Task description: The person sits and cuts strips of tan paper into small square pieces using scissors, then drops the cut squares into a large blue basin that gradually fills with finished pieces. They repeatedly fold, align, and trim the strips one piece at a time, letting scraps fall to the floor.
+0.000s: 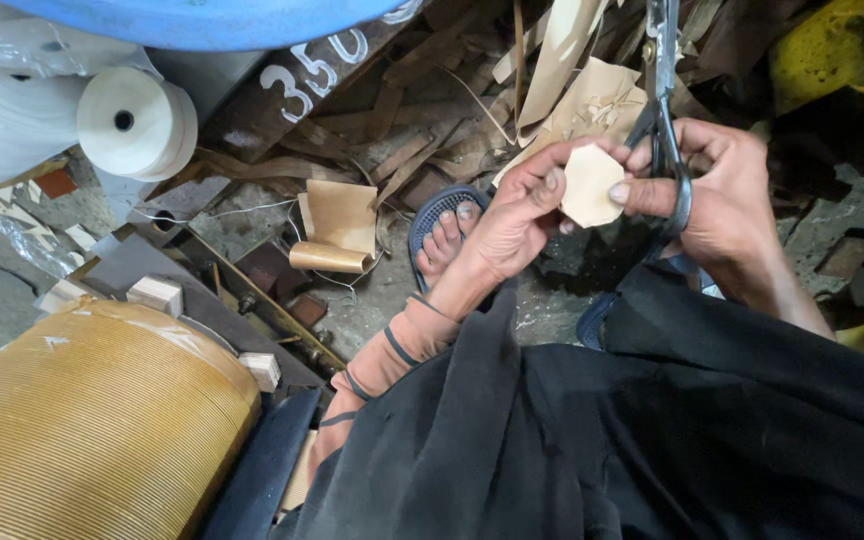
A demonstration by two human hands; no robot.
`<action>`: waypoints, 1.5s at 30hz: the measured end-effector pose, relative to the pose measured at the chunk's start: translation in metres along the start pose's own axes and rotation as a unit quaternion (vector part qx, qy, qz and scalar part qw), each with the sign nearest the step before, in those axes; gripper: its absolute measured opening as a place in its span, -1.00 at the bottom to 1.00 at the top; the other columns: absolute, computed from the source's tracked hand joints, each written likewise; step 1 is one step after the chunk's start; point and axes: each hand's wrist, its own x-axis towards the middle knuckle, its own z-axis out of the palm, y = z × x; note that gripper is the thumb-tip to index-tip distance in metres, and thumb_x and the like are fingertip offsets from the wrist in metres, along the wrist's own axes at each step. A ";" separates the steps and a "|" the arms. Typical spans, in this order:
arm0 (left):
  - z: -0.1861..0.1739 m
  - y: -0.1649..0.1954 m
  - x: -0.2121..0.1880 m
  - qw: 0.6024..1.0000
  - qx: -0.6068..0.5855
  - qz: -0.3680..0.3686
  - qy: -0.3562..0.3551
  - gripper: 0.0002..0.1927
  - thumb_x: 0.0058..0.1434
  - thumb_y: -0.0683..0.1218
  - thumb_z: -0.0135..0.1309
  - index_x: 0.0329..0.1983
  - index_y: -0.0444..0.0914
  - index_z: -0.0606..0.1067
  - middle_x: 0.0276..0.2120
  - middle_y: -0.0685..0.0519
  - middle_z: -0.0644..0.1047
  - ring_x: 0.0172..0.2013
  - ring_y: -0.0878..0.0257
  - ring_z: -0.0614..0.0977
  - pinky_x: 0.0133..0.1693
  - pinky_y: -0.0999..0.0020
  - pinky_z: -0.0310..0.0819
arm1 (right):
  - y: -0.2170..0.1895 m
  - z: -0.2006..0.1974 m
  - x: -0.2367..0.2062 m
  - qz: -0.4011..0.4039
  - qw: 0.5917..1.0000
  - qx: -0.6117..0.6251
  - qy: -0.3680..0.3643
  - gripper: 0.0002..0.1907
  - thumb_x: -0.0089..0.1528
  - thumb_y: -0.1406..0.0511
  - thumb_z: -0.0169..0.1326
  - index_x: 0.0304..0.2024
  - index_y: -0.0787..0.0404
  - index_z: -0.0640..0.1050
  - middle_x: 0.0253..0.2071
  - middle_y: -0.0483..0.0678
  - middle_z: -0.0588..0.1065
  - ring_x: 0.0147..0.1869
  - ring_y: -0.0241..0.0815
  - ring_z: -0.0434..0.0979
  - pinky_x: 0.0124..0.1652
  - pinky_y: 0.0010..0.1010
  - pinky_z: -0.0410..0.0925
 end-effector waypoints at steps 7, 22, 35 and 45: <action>-0.001 0.008 0.003 0.998 -0.034 0.017 -0.053 -0.38 0.33 0.09 0.29 0.35 -0.21 0.36 0.20 -0.02 0.54 0.16 0.23 0.58 0.16 0.33 0.51 | -0.013 0.000 0.004 -0.005 0.994 0.090 -0.062 -0.67 0.05 0.41 0.42 -0.19 0.31 0.59 -0.14 0.07 0.61 -0.10 -0.24 0.66 -0.05 -0.43 0.55; 0.014 0.000 0.007 0.991 -0.074 0.006 0.111 -0.56 0.44 0.06 0.17 0.31 -0.18 0.48 0.08 0.12 0.53 0.03 0.33 0.57 -0.06 0.32 0.60 | -0.011 -0.004 -0.006 -0.459 0.765 -0.448 0.055 -0.47 -0.05 0.21 0.56 -0.27 0.45 0.58 -0.37 0.14 0.59 -0.33 -0.05 0.64 -0.32 -0.29 0.48; 0.019 0.006 0.003 0.984 -0.068 -0.126 0.109 -0.61 0.41 -0.01 -0.01 0.24 -0.25 0.44 -0.01 -0.14 0.60 -0.10 0.05 0.71 -0.08 0.13 0.67 | 0.003 -0.012 0.006 -0.331 0.923 -0.176 0.088 -0.71 0.36 0.38 0.42 -0.08 0.44 0.56 -0.17 0.07 0.61 -0.14 -0.28 0.63 -0.09 -0.53 0.49; 0.052 0.026 -0.003 0.712 0.636 0.262 0.142 -0.51 0.37 -0.21 0.15 0.34 -0.23 0.34 -0.10 -0.10 0.50 -0.15 0.03 0.60 -0.10 0.29 0.51 | 0.000 -0.001 -0.001 -0.322 0.928 -0.165 0.086 -0.70 0.32 0.32 0.42 -0.12 0.38 0.56 -0.23 0.01 0.60 -0.16 -0.32 0.63 -0.14 -0.54 0.49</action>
